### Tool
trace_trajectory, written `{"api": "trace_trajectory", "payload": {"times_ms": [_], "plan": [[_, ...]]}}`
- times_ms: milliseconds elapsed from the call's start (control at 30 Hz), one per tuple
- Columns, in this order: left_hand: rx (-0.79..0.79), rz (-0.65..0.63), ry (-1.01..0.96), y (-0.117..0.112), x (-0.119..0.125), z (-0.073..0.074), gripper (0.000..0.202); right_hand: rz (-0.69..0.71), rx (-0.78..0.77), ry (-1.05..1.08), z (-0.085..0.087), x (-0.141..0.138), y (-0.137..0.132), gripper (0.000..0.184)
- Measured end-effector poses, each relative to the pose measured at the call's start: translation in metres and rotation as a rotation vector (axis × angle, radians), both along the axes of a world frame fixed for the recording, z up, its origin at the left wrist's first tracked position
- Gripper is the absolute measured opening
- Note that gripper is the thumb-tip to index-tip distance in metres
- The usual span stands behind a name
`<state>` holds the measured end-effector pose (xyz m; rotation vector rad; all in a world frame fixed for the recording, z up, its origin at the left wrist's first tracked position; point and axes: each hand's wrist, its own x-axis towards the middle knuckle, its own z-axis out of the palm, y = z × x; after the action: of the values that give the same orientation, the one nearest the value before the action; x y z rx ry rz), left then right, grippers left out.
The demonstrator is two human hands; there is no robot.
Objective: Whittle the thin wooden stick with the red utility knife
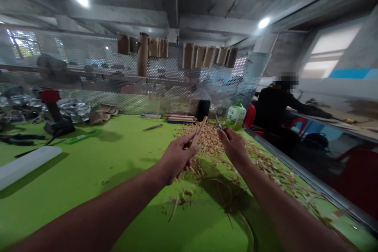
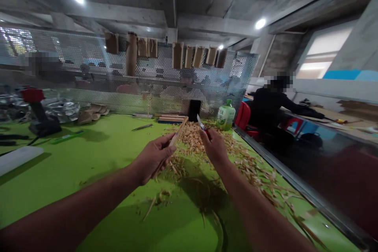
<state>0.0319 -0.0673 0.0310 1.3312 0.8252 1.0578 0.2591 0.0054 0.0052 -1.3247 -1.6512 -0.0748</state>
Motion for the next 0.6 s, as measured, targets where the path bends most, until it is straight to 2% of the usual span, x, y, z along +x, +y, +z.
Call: {"api": "trace_trajectory", "payload": {"times_ms": [133, 300, 367, 500, 600], "plan": [[0.0, 0.017, 0.007, 0.007, -0.001, -0.002, 0.047, 0.164, -0.064, -0.111, -0.004, -0.021, -0.014, 0.035], [0.019, 0.01, 0.012, 0.008, -0.001, -0.004, 0.021, 0.253, -0.143, -0.285, -0.009, -0.036, -0.022, 0.039], [0.017, 0.004, 0.006, 0.008, -0.001, -0.004, 0.022, 0.231, -0.139, -0.29, -0.007, -0.035, -0.023, 0.039], [0.016, -0.053, 0.014, 0.006, -0.003, -0.004, 0.037, 0.121, -0.11, -0.264, -0.002, -0.028, -0.019, 0.038], [0.017, -0.065, 0.057, 0.003, -0.003, -0.005, 0.045, 0.052, -0.093, -0.157, 0.001, -0.016, -0.009, 0.041]]}}
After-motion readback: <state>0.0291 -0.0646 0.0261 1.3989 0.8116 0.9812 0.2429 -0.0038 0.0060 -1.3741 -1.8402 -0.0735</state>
